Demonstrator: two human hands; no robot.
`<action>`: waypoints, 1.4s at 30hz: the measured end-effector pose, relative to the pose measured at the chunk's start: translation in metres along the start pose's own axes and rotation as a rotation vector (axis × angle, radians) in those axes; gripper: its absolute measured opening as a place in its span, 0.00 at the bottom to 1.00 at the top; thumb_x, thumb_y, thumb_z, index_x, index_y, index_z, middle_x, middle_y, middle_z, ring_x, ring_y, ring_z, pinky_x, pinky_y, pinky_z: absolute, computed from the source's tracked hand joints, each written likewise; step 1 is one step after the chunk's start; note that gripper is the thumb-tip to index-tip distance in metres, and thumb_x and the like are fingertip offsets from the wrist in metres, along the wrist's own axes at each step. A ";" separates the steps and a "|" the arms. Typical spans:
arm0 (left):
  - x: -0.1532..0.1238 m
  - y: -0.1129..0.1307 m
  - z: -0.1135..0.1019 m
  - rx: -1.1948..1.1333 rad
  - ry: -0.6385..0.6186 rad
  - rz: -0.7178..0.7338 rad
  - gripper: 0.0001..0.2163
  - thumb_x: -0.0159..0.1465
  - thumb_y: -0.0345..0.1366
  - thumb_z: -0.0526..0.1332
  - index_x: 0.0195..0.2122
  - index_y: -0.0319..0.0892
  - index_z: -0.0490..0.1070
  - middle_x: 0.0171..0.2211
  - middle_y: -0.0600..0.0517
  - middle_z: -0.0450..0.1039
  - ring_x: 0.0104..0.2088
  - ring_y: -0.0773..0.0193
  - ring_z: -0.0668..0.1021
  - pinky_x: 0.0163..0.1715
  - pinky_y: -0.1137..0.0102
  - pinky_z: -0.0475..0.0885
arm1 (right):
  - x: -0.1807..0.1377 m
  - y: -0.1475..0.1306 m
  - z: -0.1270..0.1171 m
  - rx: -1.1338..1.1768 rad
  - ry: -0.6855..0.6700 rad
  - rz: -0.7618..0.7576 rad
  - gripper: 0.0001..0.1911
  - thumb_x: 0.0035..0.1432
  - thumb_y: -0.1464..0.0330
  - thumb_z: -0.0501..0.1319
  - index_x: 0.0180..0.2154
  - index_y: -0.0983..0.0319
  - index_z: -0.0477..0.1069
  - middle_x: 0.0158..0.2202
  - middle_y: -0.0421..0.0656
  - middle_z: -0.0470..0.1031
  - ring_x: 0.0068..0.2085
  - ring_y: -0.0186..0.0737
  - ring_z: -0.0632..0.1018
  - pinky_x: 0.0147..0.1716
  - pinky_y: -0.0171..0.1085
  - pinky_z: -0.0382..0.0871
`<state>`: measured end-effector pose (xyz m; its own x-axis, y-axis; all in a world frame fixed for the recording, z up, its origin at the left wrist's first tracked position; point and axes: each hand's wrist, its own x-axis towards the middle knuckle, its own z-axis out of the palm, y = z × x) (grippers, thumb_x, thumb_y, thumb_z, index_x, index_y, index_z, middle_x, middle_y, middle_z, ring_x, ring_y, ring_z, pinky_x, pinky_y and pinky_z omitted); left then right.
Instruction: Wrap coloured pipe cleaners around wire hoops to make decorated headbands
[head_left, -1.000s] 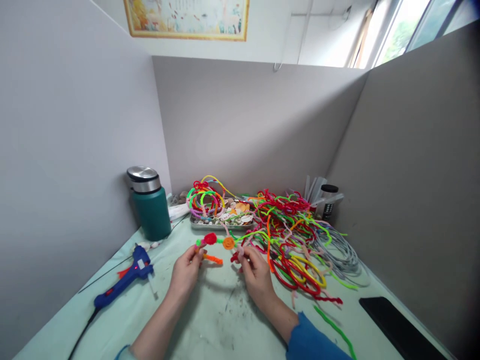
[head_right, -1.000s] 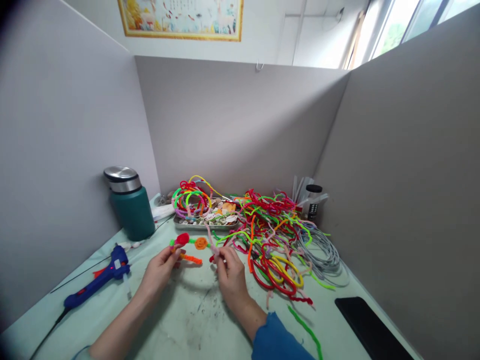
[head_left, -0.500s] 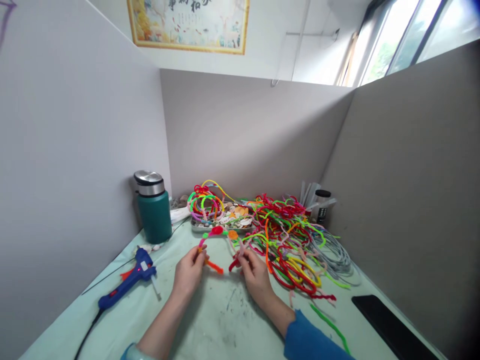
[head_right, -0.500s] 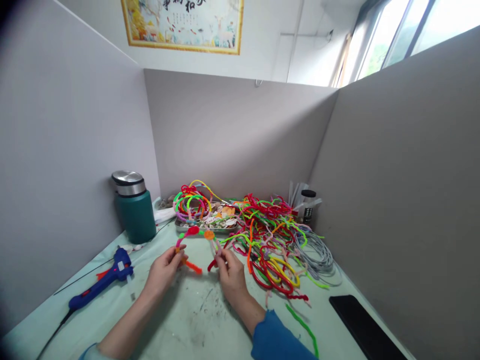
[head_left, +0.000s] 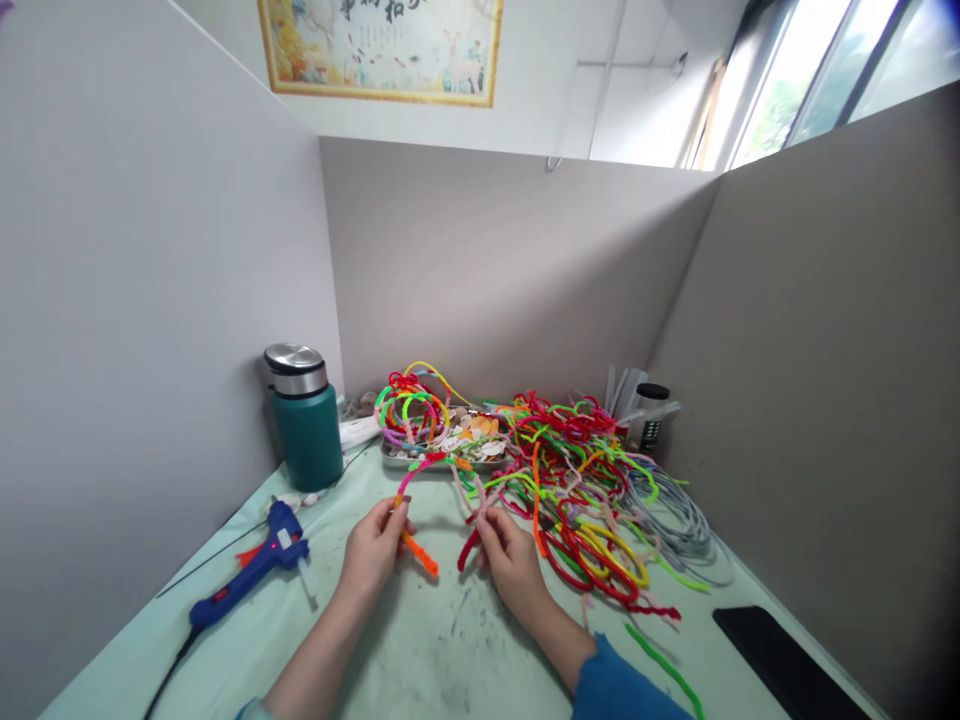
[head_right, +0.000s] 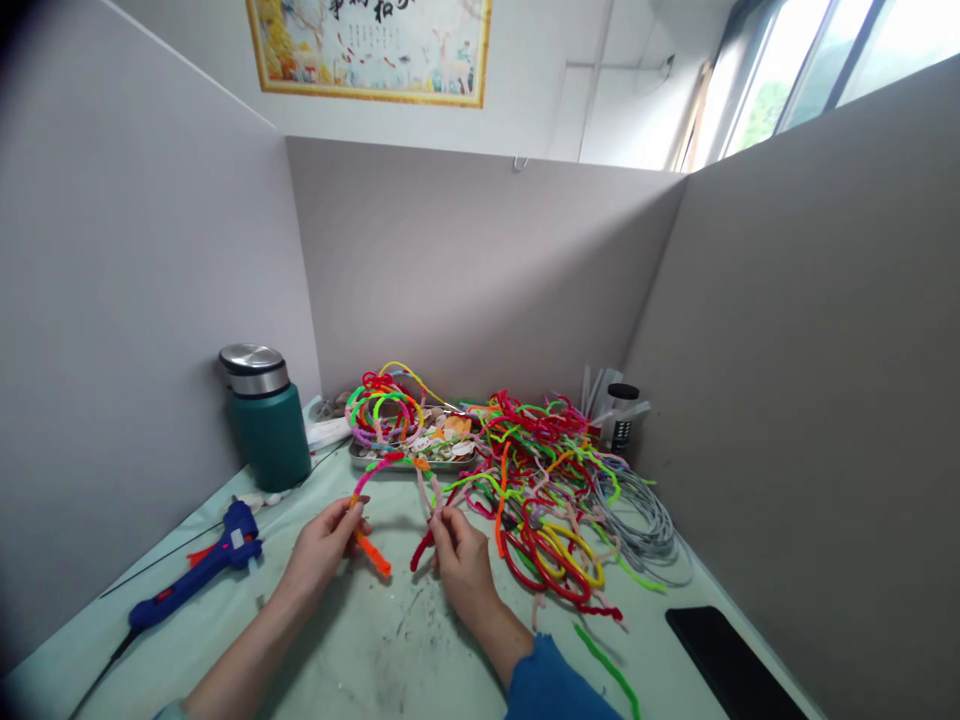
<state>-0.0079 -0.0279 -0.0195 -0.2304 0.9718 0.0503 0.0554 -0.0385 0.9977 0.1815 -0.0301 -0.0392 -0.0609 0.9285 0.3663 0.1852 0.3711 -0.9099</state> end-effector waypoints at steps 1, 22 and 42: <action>0.001 0.000 0.000 -0.016 0.007 -0.004 0.22 0.52 0.52 0.60 0.39 0.38 0.71 0.21 0.54 0.71 0.18 0.68 0.69 0.19 0.73 0.64 | 0.000 0.000 0.000 0.001 0.001 0.007 0.13 0.61 0.59 0.52 0.32 0.62 0.65 0.18 0.34 0.62 0.18 0.32 0.67 0.19 0.30 0.59; 0.000 0.003 0.004 -0.096 0.009 -0.053 0.17 0.48 0.44 0.65 0.35 0.38 0.72 0.27 0.50 0.74 0.29 0.61 0.76 0.30 0.68 0.71 | 0.004 0.005 -0.001 0.024 0.019 0.026 0.12 0.60 0.61 0.53 0.30 0.62 0.65 0.18 0.34 0.62 0.19 0.31 0.67 0.19 0.29 0.58; 0.000 -0.020 0.014 0.154 0.009 0.003 0.28 0.53 0.52 0.58 0.49 0.38 0.62 0.39 0.45 0.72 0.28 0.63 0.75 0.28 0.68 0.70 | 0.077 -0.017 -0.005 -0.140 0.147 0.062 0.14 0.59 0.60 0.52 0.33 0.63 0.69 0.18 0.38 0.69 0.22 0.36 0.73 0.22 0.31 0.65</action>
<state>0.0049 -0.0237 -0.0405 -0.2385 0.9696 0.0545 0.2043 -0.0048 0.9789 0.1785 0.0349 0.0054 0.0969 0.9339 0.3440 0.3193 0.2982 -0.8995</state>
